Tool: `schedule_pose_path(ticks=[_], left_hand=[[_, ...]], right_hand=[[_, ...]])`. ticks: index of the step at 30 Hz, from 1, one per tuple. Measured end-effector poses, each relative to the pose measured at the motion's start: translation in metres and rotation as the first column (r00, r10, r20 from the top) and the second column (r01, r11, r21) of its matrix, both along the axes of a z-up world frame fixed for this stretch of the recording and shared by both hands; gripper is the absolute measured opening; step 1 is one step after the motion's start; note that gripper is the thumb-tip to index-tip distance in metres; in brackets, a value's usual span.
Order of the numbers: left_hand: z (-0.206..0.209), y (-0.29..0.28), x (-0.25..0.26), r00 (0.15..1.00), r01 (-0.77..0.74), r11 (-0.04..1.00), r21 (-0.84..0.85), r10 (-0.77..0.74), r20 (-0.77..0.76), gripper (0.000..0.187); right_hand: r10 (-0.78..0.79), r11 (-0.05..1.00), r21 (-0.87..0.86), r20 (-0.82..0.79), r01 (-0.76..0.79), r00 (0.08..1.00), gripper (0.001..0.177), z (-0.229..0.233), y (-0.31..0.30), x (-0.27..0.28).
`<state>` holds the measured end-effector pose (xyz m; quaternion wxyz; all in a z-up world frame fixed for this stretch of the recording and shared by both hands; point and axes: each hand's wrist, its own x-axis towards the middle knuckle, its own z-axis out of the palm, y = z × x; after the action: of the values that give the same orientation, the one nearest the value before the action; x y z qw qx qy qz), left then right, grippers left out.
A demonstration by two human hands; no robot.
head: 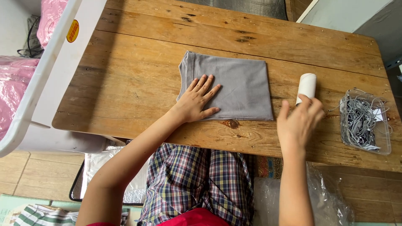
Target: A person uses a lint roller on a t-shirt, folds it, and packages it into a plastic bag.
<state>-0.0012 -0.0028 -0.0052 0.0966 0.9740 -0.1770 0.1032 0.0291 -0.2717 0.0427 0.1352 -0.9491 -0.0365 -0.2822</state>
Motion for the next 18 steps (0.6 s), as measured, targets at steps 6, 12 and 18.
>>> schedule_pose_path(ticks=[6,12,18], left_hand=[[0.004,0.000,-0.003,0.999,-0.005,1.000,0.014,0.006,-0.042,0.071],[0.006,0.002,0.000,1.000,0.002,1.000,-0.025,-0.003,-0.022,0.071],[0.021,-0.010,-0.005,0.999,-0.041,0.988,-0.150,0.041,-0.006,0.051]], right_hand=[[0.077,0.989,-0.087,-0.390,-0.120,0.918,0.038,-0.034,0.025,0.082],[0.128,0.992,0.072,-0.666,-0.107,0.735,0.055,-0.018,0.030,0.098],[0.680,0.662,0.728,-0.484,-0.177,0.551,0.036,0.025,0.032,0.094]])
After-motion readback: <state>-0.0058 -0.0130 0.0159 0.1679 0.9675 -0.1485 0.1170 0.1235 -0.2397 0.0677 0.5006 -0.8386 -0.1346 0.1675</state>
